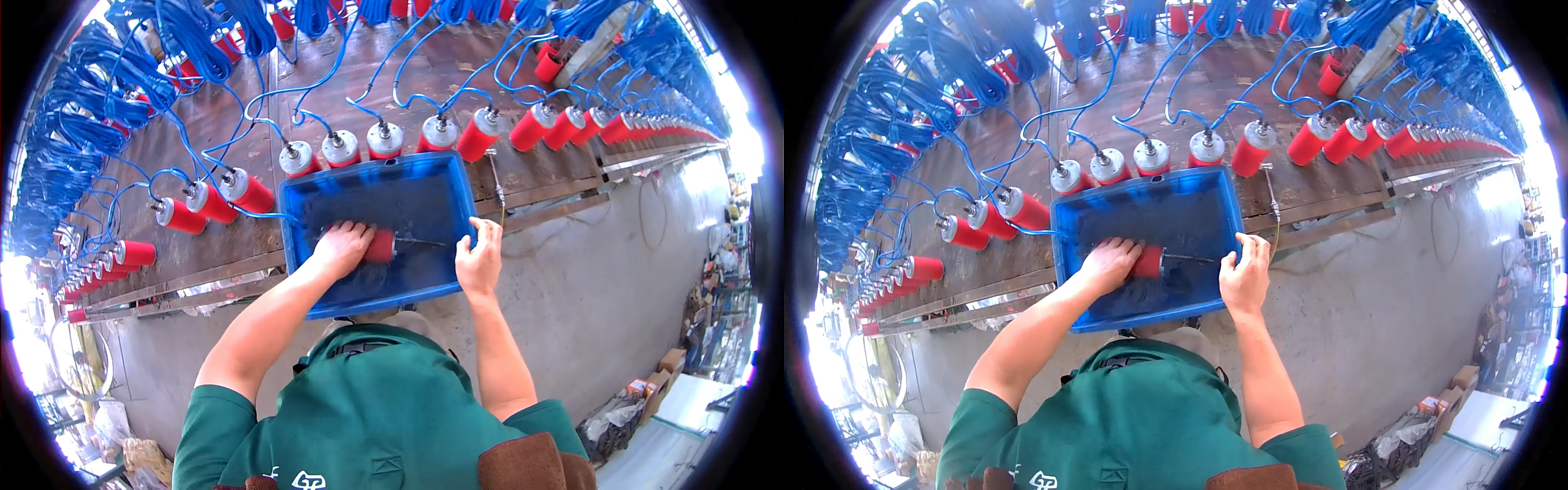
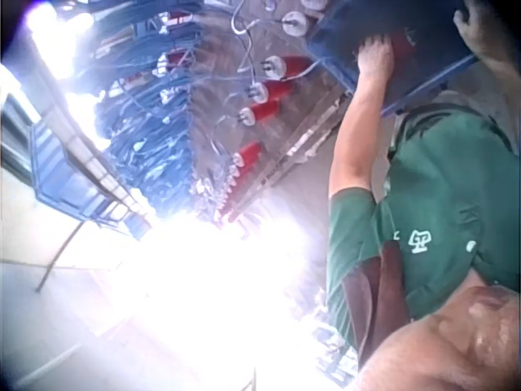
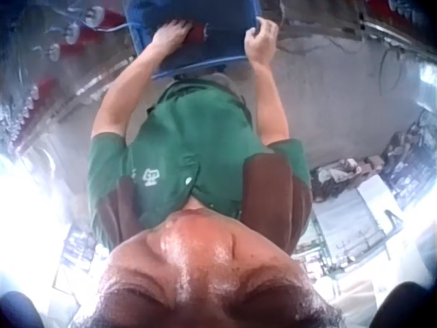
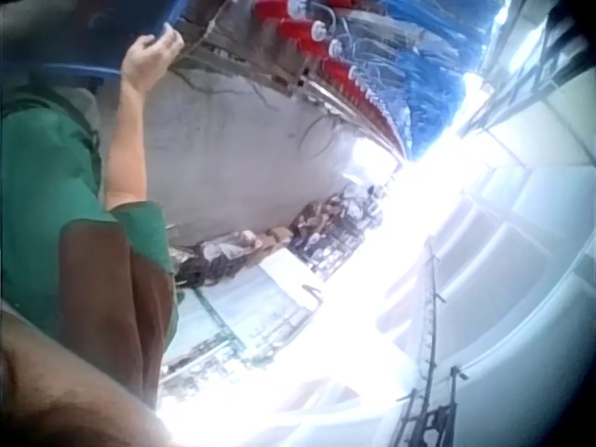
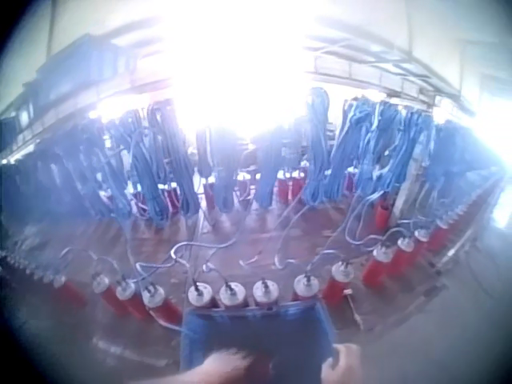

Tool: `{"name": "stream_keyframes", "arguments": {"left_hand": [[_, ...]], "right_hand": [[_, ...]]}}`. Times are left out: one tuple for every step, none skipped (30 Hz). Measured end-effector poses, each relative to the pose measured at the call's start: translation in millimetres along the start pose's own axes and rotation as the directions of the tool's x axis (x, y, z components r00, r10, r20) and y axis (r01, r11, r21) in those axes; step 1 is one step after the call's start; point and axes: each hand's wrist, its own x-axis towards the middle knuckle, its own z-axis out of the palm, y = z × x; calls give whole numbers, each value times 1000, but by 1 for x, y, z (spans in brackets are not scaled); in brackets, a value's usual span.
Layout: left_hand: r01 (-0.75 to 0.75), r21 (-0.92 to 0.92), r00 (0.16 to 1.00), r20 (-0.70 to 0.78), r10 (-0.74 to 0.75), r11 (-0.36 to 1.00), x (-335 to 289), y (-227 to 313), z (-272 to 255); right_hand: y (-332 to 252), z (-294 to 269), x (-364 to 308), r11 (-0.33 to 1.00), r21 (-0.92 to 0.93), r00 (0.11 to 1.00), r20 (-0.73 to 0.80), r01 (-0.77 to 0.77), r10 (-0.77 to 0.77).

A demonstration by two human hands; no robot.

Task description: The person submerges a red cylindrical canister into a blue water basin, removes it, and uses a handheld tool to manipulate the valve assembly on top. The person repeats this with a second red canister, turning the valve and pressing the tool into the top assembly.

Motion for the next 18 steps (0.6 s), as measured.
{"name": "stream_keyframes", "arguments": {"left_hand": [[-19,4,1000,1,19,1000,3,0,-1],[-20,29,999,43,19,999,7,0,-2],[-18,59,996,85,13,998,10,-1,-3],[-32,67,996,86,26,997,12,-2,-5],[-42,84,994,104,33,996,12,-2,-6],[-51,105,992,122,38,993,12,-2,-9],[-58,124,989,140,41,991,13,-1,-12],[-67,136,989,141,48,989,13,-1,-16],[-82,141,984,170,57,987,14,3,-25],[-94,145,978,199,64,985,15,6,-35],[-100,153,978,199,68,983,17,9,-45],[-105,163,967,246,63,981,15,11,-59],[-111,170,955,291,57,979,15,14,-71],[-139,237,952,299,64,962,14,18,-82],[-138,245,953,298,61,960,16,22,-95],[-158,293,947,316,60,943,15,27,-107],[-177,340,940,335,57,924,13,29,-117],[-181,363,940,337,52,914,12,31,-124]], "right_hand": [[2,0,0,1000,-2,1000,-10,18,-18],[4,-1,0,1000,-1,1000,-14,14,-14],[4,-1,-1,1000,0,1000,-26,2,-2],[3,-1,-1,1000,2,1000,-24,-1,1],[2,-2,0,1000,4,1000,-21,-3,3],[1,-3,0,1000,8,1000,-17,-2,2],[1,-3,0,1000,13,1000,-29,-9,10],[1,-2,0,1000,21,1000,-26,-4,5],[2,-2,0,1000,25,1000,-23,0,1],[2,-2,0,1000,21,1000,-14,-2,2],[2,-3,0,1000,25,1000,-23,-5,6],[-1,-2,0,1000,27,1000,-17,0,0],[-2,-2,0,1000,27,1000,-12,5,-5],[-3,-3,0,1000,23,1000,-3,-2,2],[-3,-5,1,1000,31,1000,-8,-1,1],[-4,-7,1,1000,21,1000,-8,0,0],[-4,-7,0,1000,11,1000,-7,1,-1],[-3,-7,0,1000,23,1000,-13,9,-9]]}}
